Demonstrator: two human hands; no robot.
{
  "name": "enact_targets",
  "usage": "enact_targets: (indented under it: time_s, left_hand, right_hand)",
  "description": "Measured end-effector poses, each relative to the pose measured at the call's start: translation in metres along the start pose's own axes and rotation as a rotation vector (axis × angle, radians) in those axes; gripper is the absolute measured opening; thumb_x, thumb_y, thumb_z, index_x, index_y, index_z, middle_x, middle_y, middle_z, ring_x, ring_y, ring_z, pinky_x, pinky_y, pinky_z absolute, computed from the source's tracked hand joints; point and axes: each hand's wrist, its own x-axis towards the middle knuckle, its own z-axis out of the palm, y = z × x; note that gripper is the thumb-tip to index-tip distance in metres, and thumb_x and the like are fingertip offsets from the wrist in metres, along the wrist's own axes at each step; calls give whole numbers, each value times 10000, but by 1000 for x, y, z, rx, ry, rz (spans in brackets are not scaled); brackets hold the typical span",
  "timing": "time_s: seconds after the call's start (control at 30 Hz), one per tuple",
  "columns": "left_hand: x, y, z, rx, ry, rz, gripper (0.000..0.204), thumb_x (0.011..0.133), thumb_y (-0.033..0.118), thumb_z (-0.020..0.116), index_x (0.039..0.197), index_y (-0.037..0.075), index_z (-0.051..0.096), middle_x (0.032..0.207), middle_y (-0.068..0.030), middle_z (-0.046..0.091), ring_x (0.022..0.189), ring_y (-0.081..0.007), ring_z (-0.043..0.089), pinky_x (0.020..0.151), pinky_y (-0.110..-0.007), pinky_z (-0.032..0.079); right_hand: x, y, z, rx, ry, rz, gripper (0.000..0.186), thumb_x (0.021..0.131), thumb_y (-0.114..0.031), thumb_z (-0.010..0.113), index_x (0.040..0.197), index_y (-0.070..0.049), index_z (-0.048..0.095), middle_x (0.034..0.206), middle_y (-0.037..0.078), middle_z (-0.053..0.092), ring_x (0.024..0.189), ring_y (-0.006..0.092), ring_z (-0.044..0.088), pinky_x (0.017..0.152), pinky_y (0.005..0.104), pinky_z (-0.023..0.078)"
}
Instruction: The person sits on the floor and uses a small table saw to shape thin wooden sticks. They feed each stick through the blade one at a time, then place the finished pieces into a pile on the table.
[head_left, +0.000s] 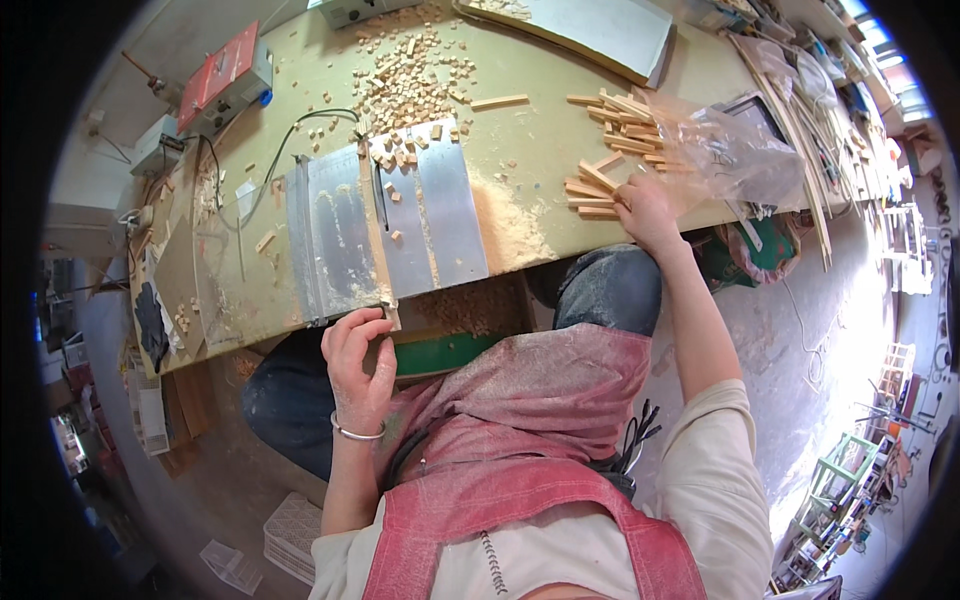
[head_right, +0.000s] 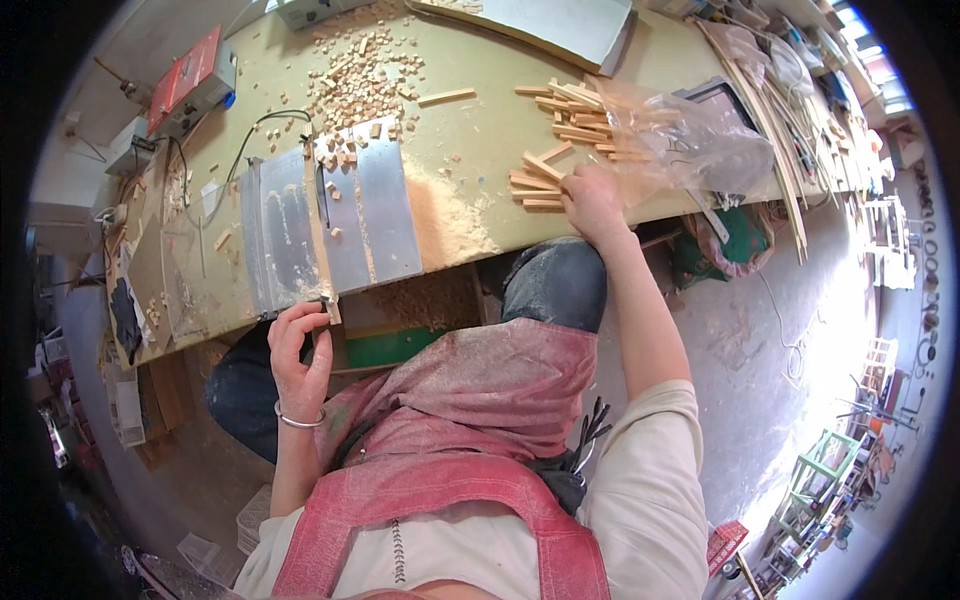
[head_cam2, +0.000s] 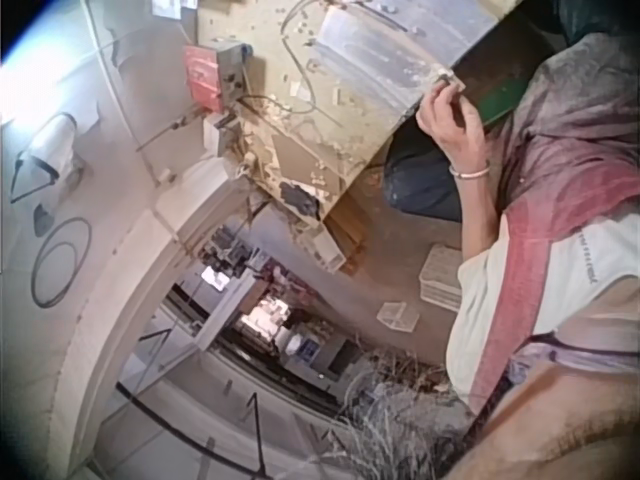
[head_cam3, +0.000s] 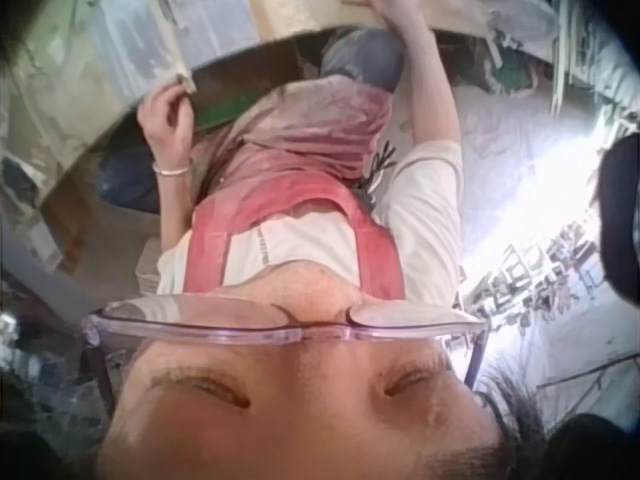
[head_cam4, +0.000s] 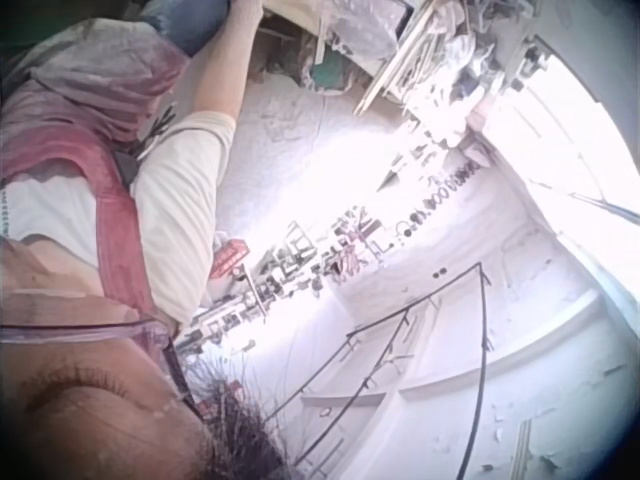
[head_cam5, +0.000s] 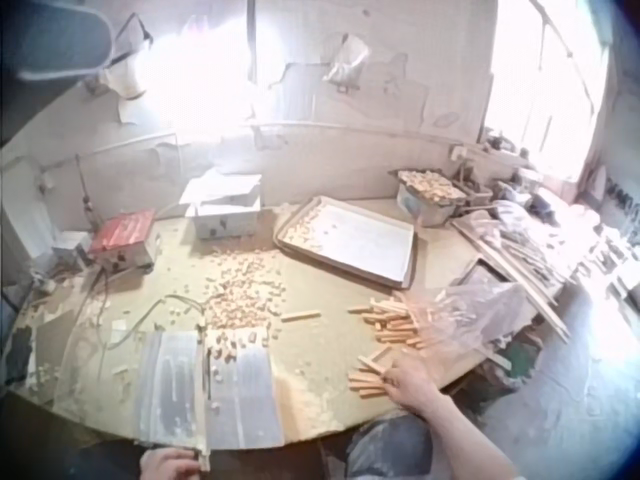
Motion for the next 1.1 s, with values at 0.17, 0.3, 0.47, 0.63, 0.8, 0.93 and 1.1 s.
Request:
enact_targets:
  time_s: [0.17,0.3,0.47,0.63,0.8,0.93,1.1]
  left_hand:
    - [2,0,1,2,-7,20,225,850,0,714,1066,61,717,1181,-102,700,1119,-296,624,1049,-423,439]
    - [1,-1,2,4,-14,19,220,852,2,712,1063,62,718,1170,-95,705,1109,-288,630,1049,-418,438]
    - [0,-4,3,12,-21,20,216,853,5,710,1061,64,719,1162,-90,707,1107,-286,632,1052,-416,434]
    - [2,-2,4,4,-34,21,213,855,10,711,1061,66,719,1160,-86,706,1105,-284,631,1051,-413,429]
    - [0,-2,4,10,-32,9,214,856,13,713,1062,66,719,1161,-85,705,1101,-283,630,1045,-412,430]
    - [0,-5,5,9,-35,24,214,854,12,713,1061,67,718,1165,-83,704,1101,-283,629,1044,-410,429]
    - [0,-4,3,17,-33,17,212,852,13,714,1058,65,715,1160,-83,705,1103,-284,630,1045,-410,429]
  right_hand:
    - [-2,-4,-3,-12,71,4,140,855,-179,751,957,-86,773,966,115,674,1018,339,657,890,459,538]
    - [1,-12,-4,34,-16,50,184,883,-178,729,1038,-85,761,1025,124,671,1045,349,655,920,456,542]
    - [1,-15,-3,93,49,65,218,914,-191,708,1091,-68,739,1084,138,660,1076,358,647,944,455,539]
    - [10,-10,-2,15,4,23,226,912,-177,701,1106,-62,715,1102,147,660,1101,356,639,947,457,535]
    - [10,-9,1,14,66,-3,165,902,-178,703,1023,-71,738,1097,147,660,1083,354,633,948,464,526]
    - [12,-2,4,53,-71,53,206,879,-204,717,1039,-74,733,1087,141,659,1098,350,625,959,456,517]
    - [12,-15,-4,-25,-75,-96,393,777,-258,764,1111,-62,698,1076,148,655,1109,361,616,954,468,511]
